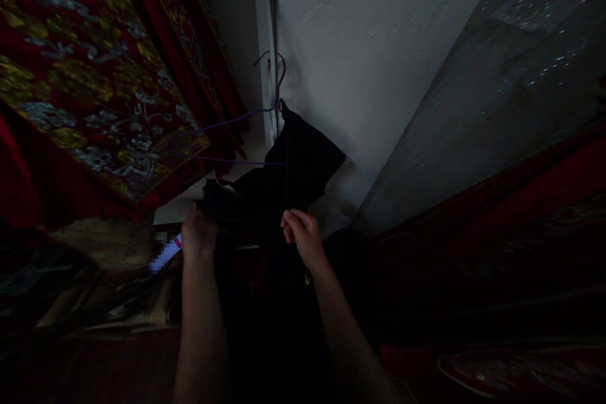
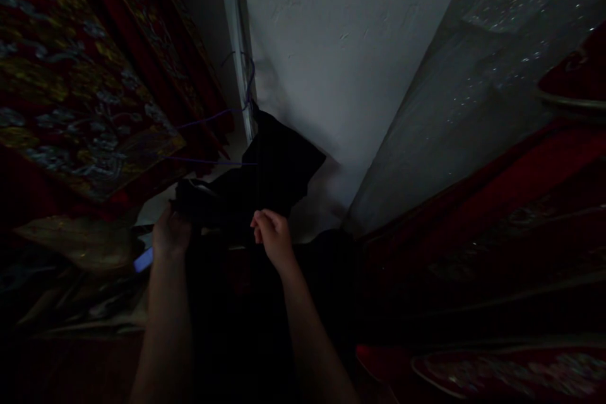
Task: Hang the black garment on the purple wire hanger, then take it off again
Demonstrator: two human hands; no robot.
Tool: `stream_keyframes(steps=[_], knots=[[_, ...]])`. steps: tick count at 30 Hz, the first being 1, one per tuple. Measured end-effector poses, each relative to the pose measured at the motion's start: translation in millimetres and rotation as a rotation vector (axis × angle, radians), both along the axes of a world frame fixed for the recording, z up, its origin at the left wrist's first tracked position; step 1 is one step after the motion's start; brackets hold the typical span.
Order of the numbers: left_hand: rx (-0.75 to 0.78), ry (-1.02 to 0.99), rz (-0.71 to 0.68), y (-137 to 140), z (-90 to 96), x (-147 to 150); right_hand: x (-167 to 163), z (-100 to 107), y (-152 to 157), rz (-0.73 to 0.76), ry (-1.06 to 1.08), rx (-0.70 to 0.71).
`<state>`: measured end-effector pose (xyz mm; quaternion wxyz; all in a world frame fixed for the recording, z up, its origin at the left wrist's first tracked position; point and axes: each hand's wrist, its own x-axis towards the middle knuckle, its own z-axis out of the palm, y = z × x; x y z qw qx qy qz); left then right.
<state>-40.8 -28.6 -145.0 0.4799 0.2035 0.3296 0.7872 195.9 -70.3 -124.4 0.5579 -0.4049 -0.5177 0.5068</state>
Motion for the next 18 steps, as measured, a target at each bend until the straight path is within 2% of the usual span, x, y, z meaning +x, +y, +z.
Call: stream_keyframes(steps=[3,6,9,11,14,16,18], knots=[[-0.041,-0.039,0.093,-22.8,-5.1,8.3,7.9,-9.7,-3.0,0.004,-0.054,-0.045],[-0.051,-0.023,0.040,-36.3,3.9,19.8,14.5,-16.8,-1.1,0.042,-0.184,-0.114],[0.021,0.061,-0.025,-44.2,17.1,47.2,12.1,-21.1,-5.1,0.107,-0.341,-0.076],[0.055,0.181,-0.068,-50.1,22.6,72.3,5.6,-20.7,-11.8,0.130,-0.388,0.009],[0.054,0.482,-0.102,-60.7,26.2,103.9,-5.4,-15.4,-19.5,0.140,-0.314,0.114],[0.086,0.643,-0.085,-64.9,29.2,112.7,-8.9,-10.6,-19.4,0.144,-0.223,0.120],[0.150,0.771,-0.048,-63.5,33.9,110.8,-7.6,-4.1,-15.0,0.180,-0.149,0.062]])
